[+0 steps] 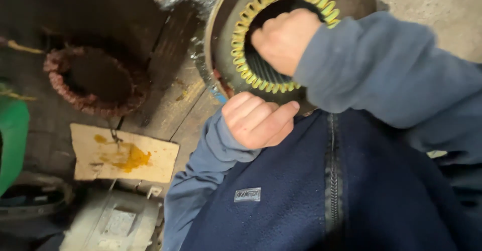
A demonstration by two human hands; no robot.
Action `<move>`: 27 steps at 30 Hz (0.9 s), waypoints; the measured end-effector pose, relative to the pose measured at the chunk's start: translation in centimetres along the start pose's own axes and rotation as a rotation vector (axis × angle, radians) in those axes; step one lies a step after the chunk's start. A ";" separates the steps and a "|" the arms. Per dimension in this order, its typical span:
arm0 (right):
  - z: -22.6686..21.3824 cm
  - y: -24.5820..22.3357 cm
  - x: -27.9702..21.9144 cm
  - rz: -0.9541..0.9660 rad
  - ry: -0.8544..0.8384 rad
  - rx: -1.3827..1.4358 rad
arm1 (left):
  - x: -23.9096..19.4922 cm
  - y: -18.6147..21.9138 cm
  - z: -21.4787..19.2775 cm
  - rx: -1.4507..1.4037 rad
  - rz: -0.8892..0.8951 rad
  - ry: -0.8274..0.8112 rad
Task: Repairing an electric motor stator by inserting insulation strips into the slots.
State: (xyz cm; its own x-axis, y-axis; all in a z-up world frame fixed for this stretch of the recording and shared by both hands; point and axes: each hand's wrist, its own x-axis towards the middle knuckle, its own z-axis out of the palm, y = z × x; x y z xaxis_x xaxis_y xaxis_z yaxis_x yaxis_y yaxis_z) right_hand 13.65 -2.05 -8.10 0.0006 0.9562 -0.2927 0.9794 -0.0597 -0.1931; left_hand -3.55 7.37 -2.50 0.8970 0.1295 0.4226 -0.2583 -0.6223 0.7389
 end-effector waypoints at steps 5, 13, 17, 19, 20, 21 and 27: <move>-3.1 1.3 -2.0 -0.075 0.028 -0.056 | 0.2 -0.4 0.0 -0.018 -0.029 0.049; -9.6 3.2 -6.5 -0.151 0.180 0.103 | 0.4 -0.5 0.0 -0.053 -0.012 0.061; -10.8 3.9 -8.6 -0.060 0.217 0.120 | 0.4 0.0 0.1 -0.050 -0.082 0.061; -11.3 4.1 -9.2 -0.033 0.225 0.123 | 0.5 0.2 0.4 -0.047 -0.084 0.051; -11.0 4.2 -9.5 -0.009 0.204 0.044 | 0.4 0.4 0.6 -0.038 -0.118 0.096; -10.7 4.2 -9.9 0.015 0.183 -0.035 | 0.3 0.7 0.9 -0.029 -0.152 0.141; -7.4 3.8 -7.9 -0.021 0.233 0.008 | 3.1 0.5 -2.4 0.458 -0.312 -0.022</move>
State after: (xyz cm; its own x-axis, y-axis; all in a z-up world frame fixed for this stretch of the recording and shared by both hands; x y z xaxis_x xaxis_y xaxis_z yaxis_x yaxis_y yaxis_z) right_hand 18.83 -7.73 0.45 0.0278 0.9975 -0.0647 0.9780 -0.0405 -0.2047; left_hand -1.78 9.31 0.48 0.9145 0.3483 0.2060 0.1986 -0.8298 0.5215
